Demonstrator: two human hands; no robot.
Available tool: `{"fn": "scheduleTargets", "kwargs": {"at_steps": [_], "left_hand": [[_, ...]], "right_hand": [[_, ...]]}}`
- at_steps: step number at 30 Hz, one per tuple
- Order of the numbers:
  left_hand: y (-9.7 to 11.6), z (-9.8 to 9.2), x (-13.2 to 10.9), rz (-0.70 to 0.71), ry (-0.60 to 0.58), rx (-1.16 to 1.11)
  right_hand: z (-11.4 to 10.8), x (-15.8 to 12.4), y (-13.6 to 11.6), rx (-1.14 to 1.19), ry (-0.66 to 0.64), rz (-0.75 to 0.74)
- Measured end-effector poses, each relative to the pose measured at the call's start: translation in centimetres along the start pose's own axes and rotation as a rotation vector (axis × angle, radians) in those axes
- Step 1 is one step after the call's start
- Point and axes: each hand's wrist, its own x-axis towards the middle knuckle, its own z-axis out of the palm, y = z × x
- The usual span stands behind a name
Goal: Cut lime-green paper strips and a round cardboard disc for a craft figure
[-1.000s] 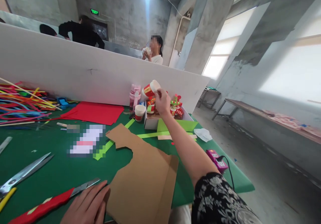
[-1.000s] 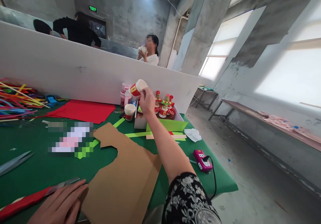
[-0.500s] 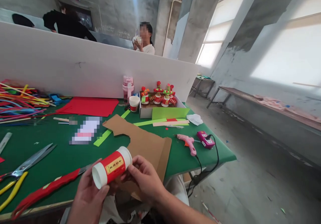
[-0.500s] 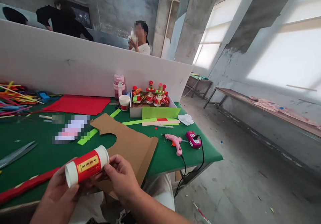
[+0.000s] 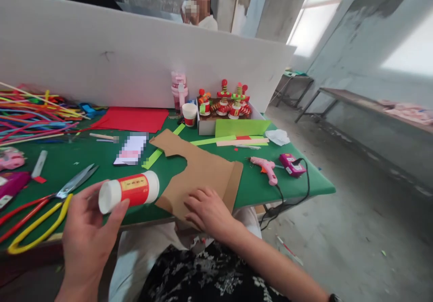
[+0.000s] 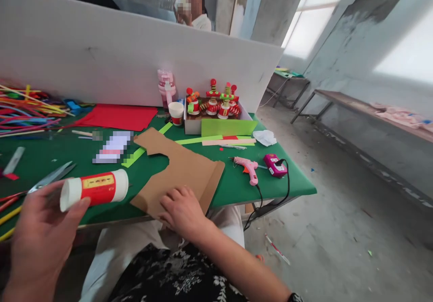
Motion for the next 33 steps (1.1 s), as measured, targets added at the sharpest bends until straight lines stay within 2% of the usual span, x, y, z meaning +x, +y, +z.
{"fn": "scheduleTargets", "kwargs": {"at_steps": [3, 6, 11, 15, 18, 21, 26, 31, 33], "left_hand": [[-0.7, -0.6, 0.6, 0.111, -0.083, 0.184], [-1.0, -0.3, 0.9, 0.213, -0.166, 0.297], [-0.8, 2.4, 0.5, 0.295, -0.421, 0.437], [-1.4, 4.3, 0.4, 0.303, -0.582, 0.466], [-2.0, 4.5, 0.6, 0.294, -0.61, 0.466], [-2.2, 4.2, 0.6, 0.24, -0.593, 0.439], [-1.3, 4.1, 1.1, 0.171, -0.694, 0.432], [-0.3, 5.3, 1.9, 0.196, -0.836, 0.482], [-0.2, 6.1, 1.9, 0.24, -0.868, 0.496]], "right_hand": [[0.5, 0.0, 0.3, 0.004, -0.007, 0.0], [0.4, 0.0, 0.4, 0.027, -0.026, 0.0], [0.1, 0.0, 0.5, 0.151, -0.011, 0.008], [0.2, 0.0, 0.6, 0.299, 0.036, 0.202], [0.2, 0.4, 0.4, 0.449, 0.105, 0.266], [0.6, 0.9, 0.0, 0.45, 0.138, 0.203], [1.6, 0.6, 0.1, 0.241, 0.083, 0.12], [-0.1, 0.1, 2.2, 0.246, -0.029, 0.064], [-0.6, 0.4, 2.8, 0.31, -0.023, 0.078]]}}
